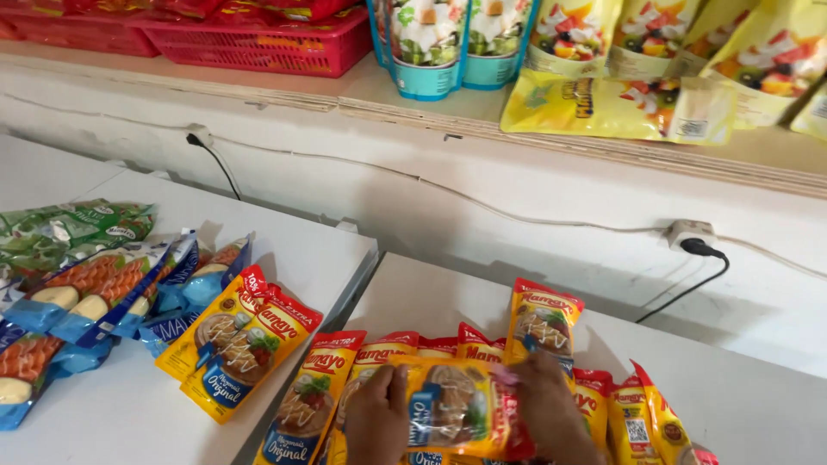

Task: Wiping down condiment packets with a cloth and organizing them on retail shelves.

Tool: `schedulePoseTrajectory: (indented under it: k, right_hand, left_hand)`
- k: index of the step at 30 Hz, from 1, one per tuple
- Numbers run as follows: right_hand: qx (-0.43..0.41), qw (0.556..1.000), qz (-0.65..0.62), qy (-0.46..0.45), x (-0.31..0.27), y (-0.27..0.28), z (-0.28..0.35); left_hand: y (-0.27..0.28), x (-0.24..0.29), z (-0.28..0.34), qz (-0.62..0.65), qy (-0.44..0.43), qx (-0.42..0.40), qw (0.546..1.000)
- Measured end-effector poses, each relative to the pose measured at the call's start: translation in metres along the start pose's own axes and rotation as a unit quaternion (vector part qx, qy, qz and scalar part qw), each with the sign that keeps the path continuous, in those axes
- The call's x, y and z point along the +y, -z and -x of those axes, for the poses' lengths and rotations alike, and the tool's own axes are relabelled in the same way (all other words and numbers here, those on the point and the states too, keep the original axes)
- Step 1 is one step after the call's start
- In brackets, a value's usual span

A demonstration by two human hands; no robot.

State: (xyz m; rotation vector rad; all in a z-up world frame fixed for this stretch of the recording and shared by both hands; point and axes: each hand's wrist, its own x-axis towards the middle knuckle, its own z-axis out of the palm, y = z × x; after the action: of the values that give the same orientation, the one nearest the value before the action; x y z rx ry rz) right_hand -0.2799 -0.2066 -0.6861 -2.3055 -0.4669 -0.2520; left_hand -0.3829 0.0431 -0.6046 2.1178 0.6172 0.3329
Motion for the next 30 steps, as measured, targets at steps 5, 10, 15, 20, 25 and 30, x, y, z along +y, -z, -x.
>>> schedulePoseTrajectory:
  k: [5,10,15,20,25,30]
  right_hand:
    - [-0.039,0.991,0.030,-0.125,-0.076,0.003,-0.020]
    - [0.046,0.968,-0.219,0.117,-0.163,-0.071,-0.015]
    - [-0.078,0.994,-0.052,0.057,-0.077,-0.068,-0.026]
    - [-0.005,1.000,-0.014,0.014,-0.122,-0.074,-0.020]
    - [-0.047,0.981,-0.092,0.161,-0.149,-0.074,-0.001]
    - [-0.080,0.992,0.100,-0.020,-0.021,-0.063,0.020]
  left_hand:
    - [0.043,-0.049,-0.049,-0.007,0.004,0.017,1.000]
    - [0.036,-0.092,-0.061,0.005,-0.050,0.000,0.999]
    - [0.046,-0.091,-0.056,0.094,0.021,0.000,0.995]
    - [0.022,-0.090,-0.064,0.103,0.062,-0.005,0.993]
    - [0.004,-0.108,-0.078,0.084,0.057,0.006,0.995]
    - [0.012,-0.092,-0.076,0.043,0.115,-0.061,0.991]
